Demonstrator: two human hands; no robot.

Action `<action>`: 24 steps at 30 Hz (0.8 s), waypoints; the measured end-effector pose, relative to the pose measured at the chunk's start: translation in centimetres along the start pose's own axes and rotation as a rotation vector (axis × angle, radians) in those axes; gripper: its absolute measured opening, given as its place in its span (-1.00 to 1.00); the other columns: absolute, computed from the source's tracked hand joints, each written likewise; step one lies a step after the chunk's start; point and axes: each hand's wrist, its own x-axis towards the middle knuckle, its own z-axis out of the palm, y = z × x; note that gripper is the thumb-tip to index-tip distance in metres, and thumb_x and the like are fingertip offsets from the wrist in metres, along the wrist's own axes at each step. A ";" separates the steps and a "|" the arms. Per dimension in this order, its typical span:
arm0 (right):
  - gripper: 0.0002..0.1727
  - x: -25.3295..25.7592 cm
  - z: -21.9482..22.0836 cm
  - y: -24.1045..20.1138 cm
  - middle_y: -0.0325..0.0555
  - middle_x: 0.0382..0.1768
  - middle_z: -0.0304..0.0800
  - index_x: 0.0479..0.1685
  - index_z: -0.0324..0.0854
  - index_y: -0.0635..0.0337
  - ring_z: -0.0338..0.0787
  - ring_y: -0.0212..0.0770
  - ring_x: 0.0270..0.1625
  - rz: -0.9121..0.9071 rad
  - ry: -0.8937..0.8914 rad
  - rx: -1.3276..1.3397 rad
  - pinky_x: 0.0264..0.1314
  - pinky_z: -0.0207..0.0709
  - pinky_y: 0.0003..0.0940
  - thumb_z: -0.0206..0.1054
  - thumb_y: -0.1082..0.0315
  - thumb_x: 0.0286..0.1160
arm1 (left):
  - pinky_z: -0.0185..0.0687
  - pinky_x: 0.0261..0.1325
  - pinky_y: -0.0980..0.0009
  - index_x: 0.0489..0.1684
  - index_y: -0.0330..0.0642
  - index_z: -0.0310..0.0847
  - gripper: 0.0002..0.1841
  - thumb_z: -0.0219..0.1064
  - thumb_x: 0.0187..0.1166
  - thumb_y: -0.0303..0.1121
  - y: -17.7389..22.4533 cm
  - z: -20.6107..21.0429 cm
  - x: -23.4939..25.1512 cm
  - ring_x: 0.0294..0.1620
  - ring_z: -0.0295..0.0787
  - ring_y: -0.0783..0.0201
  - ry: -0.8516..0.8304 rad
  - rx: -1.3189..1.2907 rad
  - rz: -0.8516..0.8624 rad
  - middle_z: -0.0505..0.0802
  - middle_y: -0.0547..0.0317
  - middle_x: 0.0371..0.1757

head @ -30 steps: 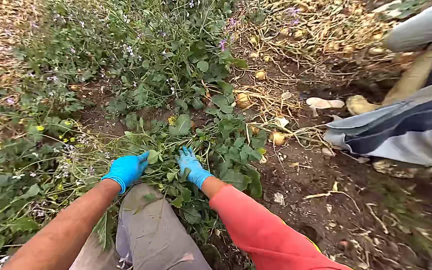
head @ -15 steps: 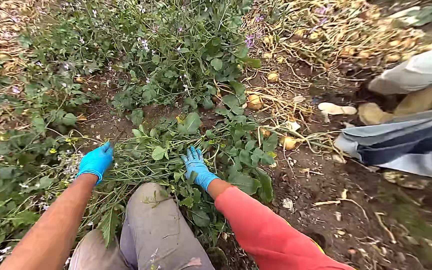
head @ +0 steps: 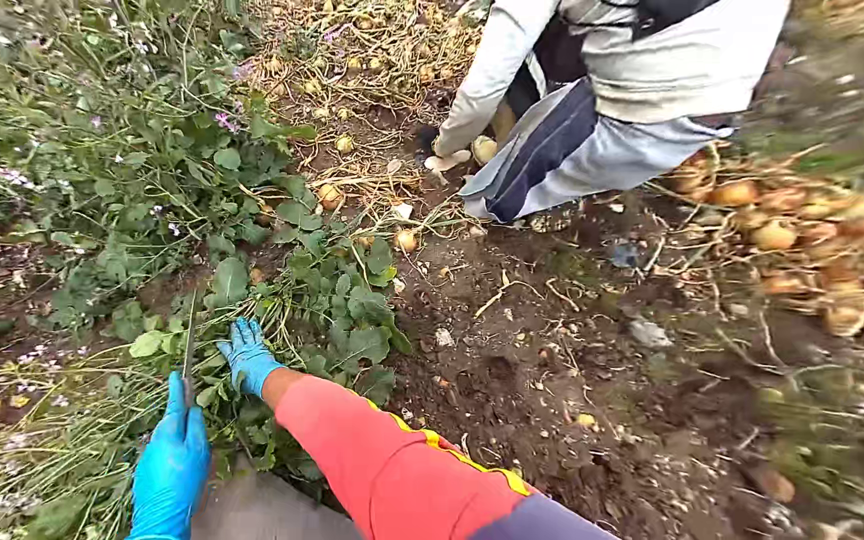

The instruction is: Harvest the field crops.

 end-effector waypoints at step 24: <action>-0.56 2.7 -14.4 25.3 0.11 0.26 0.84 0.33 0.74 0.04 0.76 0.13 0.41 0.941 0.689 0.874 0.44 0.58 0.28 0.36 0.04 0.58 | 0.42 0.63 -0.11 0.96 0.01 -0.15 -0.30 0.01 0.78 -0.29 -2.3 4.5 0.0 0.64 0.51 -0.11 0.154 -0.078 0.094 0.43 -0.11 0.77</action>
